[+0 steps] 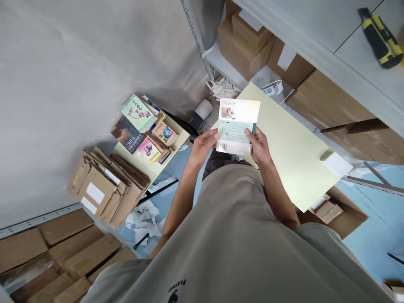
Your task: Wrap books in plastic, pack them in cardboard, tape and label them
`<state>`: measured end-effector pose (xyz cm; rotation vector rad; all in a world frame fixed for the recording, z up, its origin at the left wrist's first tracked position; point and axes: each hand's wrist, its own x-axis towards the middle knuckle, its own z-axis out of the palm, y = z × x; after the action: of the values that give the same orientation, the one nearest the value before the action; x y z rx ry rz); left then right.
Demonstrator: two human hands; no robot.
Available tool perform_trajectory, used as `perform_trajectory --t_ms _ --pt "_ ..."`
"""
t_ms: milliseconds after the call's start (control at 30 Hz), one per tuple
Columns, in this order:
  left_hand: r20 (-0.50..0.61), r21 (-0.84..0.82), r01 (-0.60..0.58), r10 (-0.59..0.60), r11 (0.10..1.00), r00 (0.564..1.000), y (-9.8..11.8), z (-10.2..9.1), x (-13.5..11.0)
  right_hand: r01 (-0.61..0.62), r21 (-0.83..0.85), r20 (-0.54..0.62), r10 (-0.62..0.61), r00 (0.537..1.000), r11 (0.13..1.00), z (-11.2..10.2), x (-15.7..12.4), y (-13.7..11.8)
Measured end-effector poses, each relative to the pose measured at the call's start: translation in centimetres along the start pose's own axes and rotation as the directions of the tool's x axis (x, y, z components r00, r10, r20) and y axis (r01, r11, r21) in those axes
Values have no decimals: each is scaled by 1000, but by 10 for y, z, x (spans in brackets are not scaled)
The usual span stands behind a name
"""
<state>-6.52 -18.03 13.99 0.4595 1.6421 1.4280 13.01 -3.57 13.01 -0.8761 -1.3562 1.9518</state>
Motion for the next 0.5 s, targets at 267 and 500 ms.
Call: perform_trajectory --t_ms 267,500 --pt "77 -68 32 -27 997 997 18 14 -2 -41 -16 26 41 999 999 -7 -2 -3" --pt "82 -7 -69 69 998 994 24 25 7 3 -47 -25 -4 1000 999 -26 2 -9"
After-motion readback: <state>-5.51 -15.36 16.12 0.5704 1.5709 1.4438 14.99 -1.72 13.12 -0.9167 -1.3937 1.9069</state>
